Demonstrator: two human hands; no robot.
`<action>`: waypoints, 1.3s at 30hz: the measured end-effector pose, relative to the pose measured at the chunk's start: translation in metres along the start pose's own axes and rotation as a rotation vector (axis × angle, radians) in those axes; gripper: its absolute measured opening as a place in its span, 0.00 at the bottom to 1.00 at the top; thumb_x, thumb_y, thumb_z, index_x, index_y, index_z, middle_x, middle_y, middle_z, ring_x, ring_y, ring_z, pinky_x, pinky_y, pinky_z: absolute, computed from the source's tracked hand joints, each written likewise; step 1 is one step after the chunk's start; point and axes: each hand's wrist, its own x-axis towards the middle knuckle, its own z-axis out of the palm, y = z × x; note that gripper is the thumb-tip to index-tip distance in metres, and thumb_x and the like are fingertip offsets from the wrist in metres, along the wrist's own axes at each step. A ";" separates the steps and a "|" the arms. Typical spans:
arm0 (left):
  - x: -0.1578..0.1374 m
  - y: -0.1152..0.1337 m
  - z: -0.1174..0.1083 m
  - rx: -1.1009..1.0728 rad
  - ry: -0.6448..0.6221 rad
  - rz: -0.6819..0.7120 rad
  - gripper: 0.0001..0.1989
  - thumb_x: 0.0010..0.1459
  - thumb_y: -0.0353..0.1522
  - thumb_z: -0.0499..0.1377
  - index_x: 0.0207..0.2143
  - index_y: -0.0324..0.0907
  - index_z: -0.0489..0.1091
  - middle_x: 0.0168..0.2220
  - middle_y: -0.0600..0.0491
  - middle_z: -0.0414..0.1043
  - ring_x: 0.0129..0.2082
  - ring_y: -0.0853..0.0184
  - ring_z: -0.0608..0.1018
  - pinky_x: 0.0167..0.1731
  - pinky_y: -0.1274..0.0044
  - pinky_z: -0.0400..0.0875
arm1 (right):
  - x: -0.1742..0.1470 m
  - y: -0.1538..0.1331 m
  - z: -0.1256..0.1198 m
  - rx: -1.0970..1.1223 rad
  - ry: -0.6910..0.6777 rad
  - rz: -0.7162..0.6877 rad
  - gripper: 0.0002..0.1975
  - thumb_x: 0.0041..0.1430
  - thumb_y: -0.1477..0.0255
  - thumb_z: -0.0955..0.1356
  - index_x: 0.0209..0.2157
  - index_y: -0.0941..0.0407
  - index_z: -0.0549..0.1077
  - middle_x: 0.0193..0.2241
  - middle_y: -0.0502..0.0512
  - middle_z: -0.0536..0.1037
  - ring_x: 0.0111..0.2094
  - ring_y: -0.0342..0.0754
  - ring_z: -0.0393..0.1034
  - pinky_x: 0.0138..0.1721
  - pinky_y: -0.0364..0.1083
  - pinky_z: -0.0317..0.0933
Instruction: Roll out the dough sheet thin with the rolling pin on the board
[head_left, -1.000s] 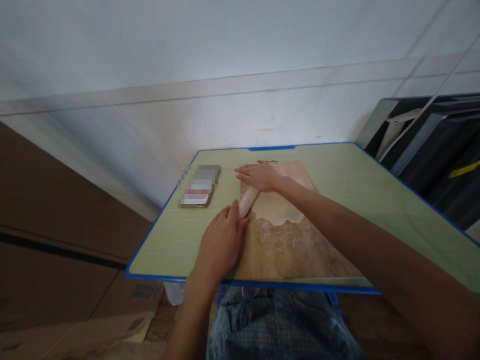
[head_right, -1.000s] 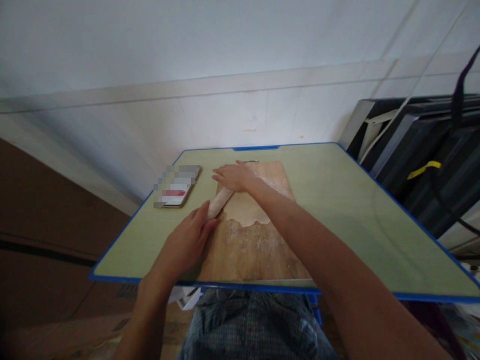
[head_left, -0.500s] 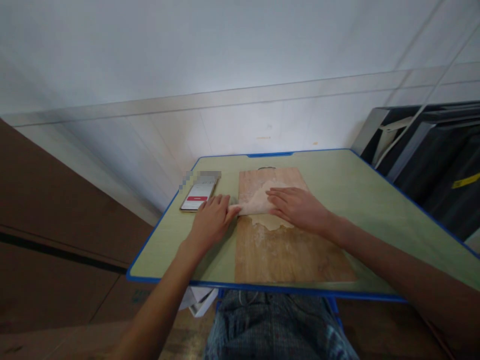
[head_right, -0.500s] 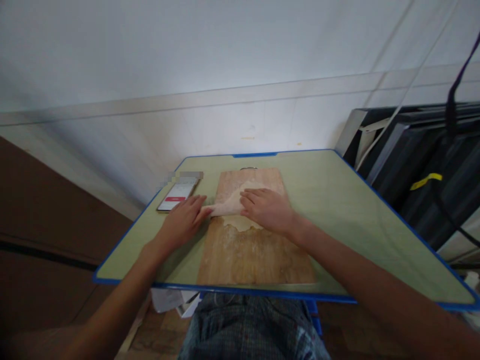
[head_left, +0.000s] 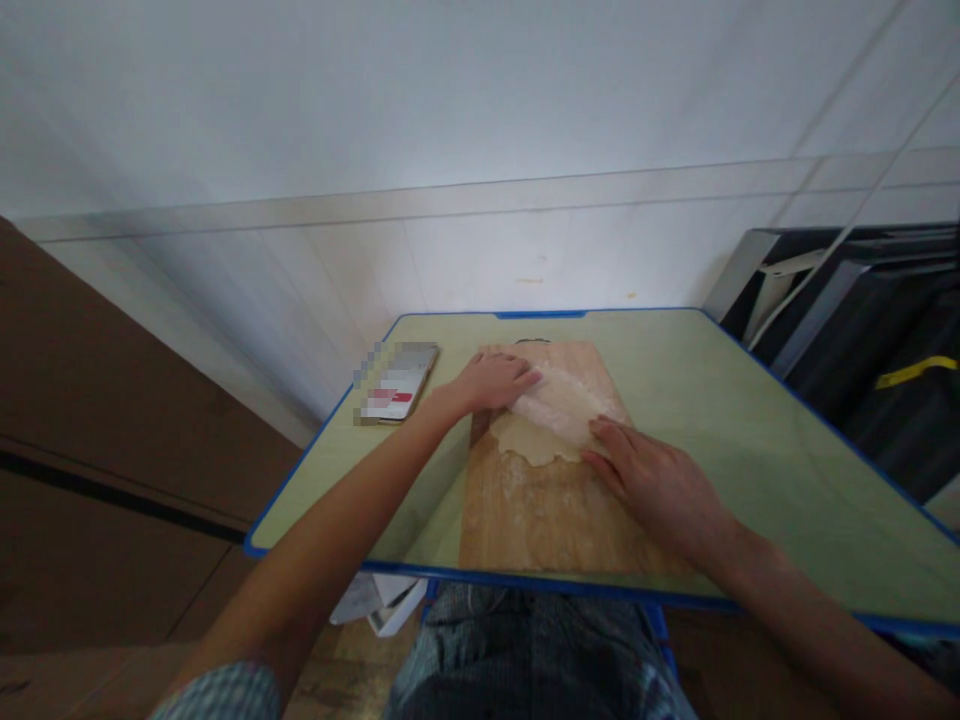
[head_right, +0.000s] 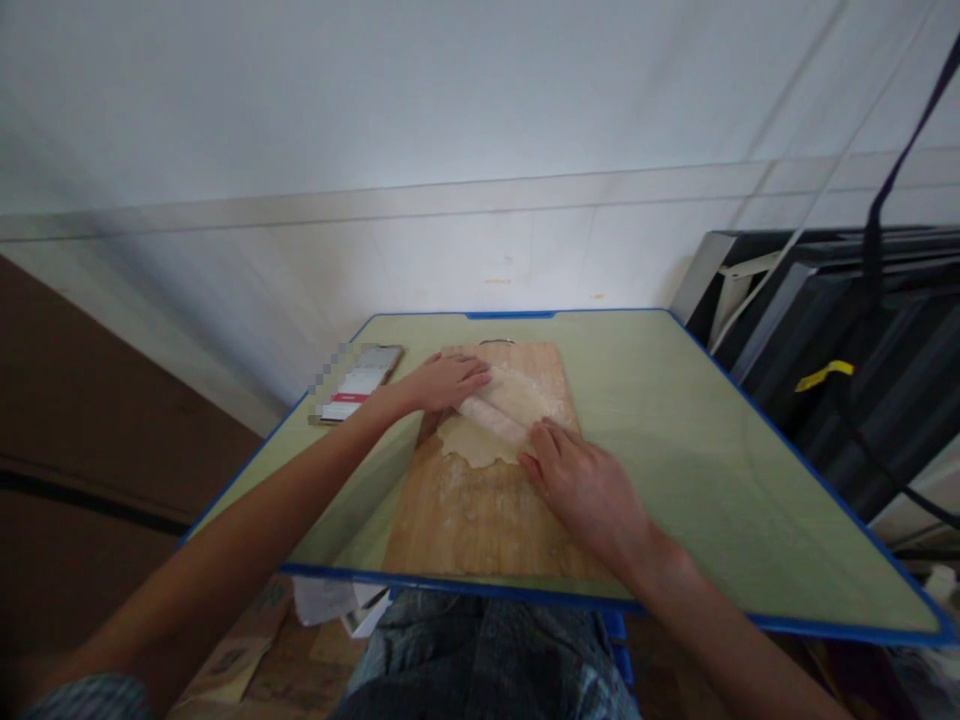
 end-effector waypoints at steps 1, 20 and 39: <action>0.010 -0.001 0.000 -0.031 -0.019 -0.008 0.24 0.64 0.44 0.37 0.53 0.45 0.62 0.59 0.49 0.60 0.59 0.57 0.62 0.56 0.60 0.53 | 0.001 0.000 -0.001 0.031 0.014 -0.012 0.13 0.64 0.72 0.57 0.40 0.59 0.70 0.41 0.65 0.78 0.43 0.53 0.73 0.41 0.51 0.69; 0.028 -0.010 0.010 0.017 0.092 -0.168 0.22 0.61 0.42 0.43 0.55 0.46 0.60 0.59 0.51 0.60 0.61 0.54 0.57 0.58 0.55 0.45 | -0.004 -0.041 -0.002 0.118 -0.046 0.183 0.28 0.63 0.58 0.56 0.55 0.65 0.62 0.54 0.71 0.67 0.52 0.58 0.65 0.49 0.57 0.64; 0.033 -0.005 0.006 0.000 0.133 -0.242 0.21 0.60 0.41 0.44 0.48 0.42 0.67 0.48 0.46 0.71 0.47 0.58 0.74 0.43 0.70 0.68 | 0.000 -0.046 -0.006 0.176 -0.020 0.242 0.22 0.65 0.61 0.56 0.52 0.61 0.65 0.49 0.66 0.73 0.50 0.56 0.68 0.49 0.58 0.63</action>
